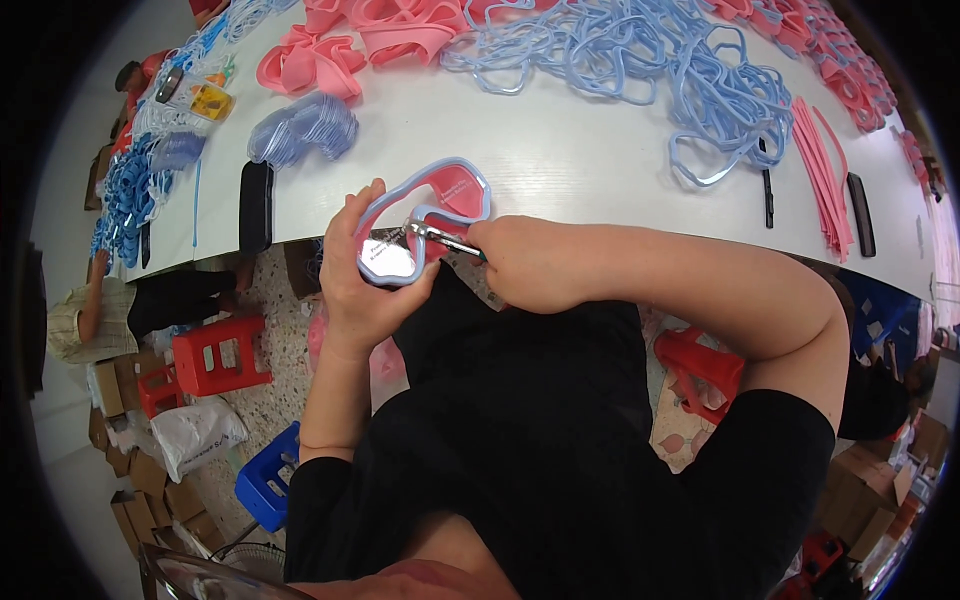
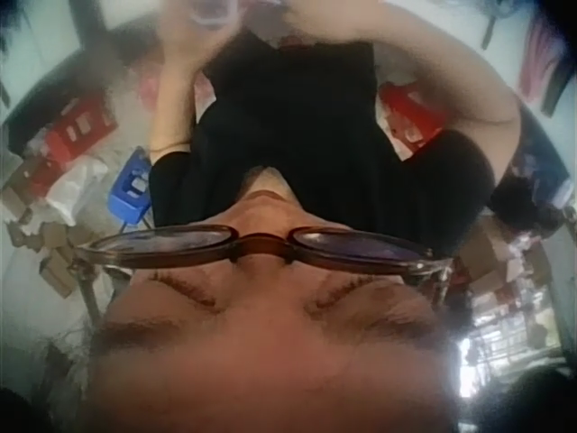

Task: Assembling pink and blue plastic mask components by hand and using pliers.

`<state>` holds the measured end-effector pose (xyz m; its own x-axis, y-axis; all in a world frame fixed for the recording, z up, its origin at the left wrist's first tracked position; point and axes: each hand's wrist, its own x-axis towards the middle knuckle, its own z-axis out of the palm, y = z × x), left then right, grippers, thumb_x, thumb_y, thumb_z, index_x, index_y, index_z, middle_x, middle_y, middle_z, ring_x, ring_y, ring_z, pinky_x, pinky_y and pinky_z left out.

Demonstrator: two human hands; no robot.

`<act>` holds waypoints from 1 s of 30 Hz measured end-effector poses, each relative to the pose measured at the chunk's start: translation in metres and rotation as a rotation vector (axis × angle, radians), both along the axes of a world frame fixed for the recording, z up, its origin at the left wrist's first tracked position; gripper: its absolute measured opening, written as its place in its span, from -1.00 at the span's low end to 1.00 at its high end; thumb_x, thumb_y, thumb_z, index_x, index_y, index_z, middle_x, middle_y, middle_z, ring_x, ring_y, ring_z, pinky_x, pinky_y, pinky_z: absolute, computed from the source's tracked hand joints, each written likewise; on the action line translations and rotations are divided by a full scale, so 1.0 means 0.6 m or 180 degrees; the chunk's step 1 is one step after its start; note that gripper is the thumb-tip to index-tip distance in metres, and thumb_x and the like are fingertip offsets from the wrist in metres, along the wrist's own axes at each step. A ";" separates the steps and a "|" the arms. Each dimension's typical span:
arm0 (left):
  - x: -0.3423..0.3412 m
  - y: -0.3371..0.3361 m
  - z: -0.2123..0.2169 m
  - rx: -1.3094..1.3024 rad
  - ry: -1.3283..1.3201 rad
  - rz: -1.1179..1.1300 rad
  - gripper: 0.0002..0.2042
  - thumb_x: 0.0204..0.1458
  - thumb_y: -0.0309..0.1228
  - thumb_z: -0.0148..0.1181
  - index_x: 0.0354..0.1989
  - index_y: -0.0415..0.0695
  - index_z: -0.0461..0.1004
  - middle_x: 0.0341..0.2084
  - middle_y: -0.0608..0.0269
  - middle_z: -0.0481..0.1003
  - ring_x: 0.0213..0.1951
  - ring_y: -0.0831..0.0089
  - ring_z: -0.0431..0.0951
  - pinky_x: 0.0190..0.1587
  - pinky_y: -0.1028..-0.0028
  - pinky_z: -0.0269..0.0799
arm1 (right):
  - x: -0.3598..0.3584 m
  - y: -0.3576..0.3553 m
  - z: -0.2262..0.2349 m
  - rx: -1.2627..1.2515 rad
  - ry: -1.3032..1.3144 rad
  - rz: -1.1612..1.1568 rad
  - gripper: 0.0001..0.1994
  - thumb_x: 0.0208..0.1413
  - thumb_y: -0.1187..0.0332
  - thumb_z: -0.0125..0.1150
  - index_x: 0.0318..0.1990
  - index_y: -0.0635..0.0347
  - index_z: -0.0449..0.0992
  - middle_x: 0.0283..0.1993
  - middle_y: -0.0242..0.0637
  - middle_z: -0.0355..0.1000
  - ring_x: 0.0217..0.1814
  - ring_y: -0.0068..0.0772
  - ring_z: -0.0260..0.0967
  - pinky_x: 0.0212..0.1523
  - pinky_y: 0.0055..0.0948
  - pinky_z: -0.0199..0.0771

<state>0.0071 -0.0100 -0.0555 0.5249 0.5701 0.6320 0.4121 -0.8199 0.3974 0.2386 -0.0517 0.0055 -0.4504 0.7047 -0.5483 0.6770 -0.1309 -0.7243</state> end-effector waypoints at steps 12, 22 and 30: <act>-0.007 0.008 0.013 -0.0275 -0.0063 -0.0202 -0.04 -0.30 -0.39 0.60 0.34 -0.27 0.15 0.29 -0.04 0.32 0.19 -0.11 0.42 0.33 -0.10 0.22 | -0.003 -0.003 0.029 -0.0061 -0.0301 0.0353 -0.69 0.14 0.48 -0.02 0.02 0.42 0.40 0.00 0.16 0.45 0.07 0.16 0.43 0.08 -0.09 0.40; -0.006 0.008 0.007 -0.0410 0.0002 -0.0167 -0.01 -0.29 -0.33 0.61 0.36 -0.24 0.14 0.32 -0.04 0.30 0.25 -0.12 0.36 0.36 -0.10 0.15 | 0.005 -0.006 0.036 0.0082 -0.0533 0.0720 -0.71 0.12 0.49 -0.02 -0.02 0.44 0.41 -0.04 0.18 0.46 0.09 0.21 0.42 0.12 -0.03 0.39; -0.014 0.003 0.014 -0.2440 -0.1550 -0.0146 -0.12 -0.19 -0.45 0.59 0.33 -0.34 0.18 0.22 -0.09 0.38 0.17 0.28 0.49 0.20 0.32 0.44 | 0.041 -0.003 0.025 -0.0985 0.0891 -0.0543 -0.68 0.13 0.45 0.01 0.02 0.34 0.47 -0.13 -0.26 0.51 -0.03 -0.42 0.46 0.00 -0.43 0.44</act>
<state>-0.0011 -0.0080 -0.0473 0.3315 0.9108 0.2460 0.0293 -0.2706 0.9622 0.2632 -0.0537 0.0205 -0.5031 0.6036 -0.6185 0.4104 -0.4629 -0.7857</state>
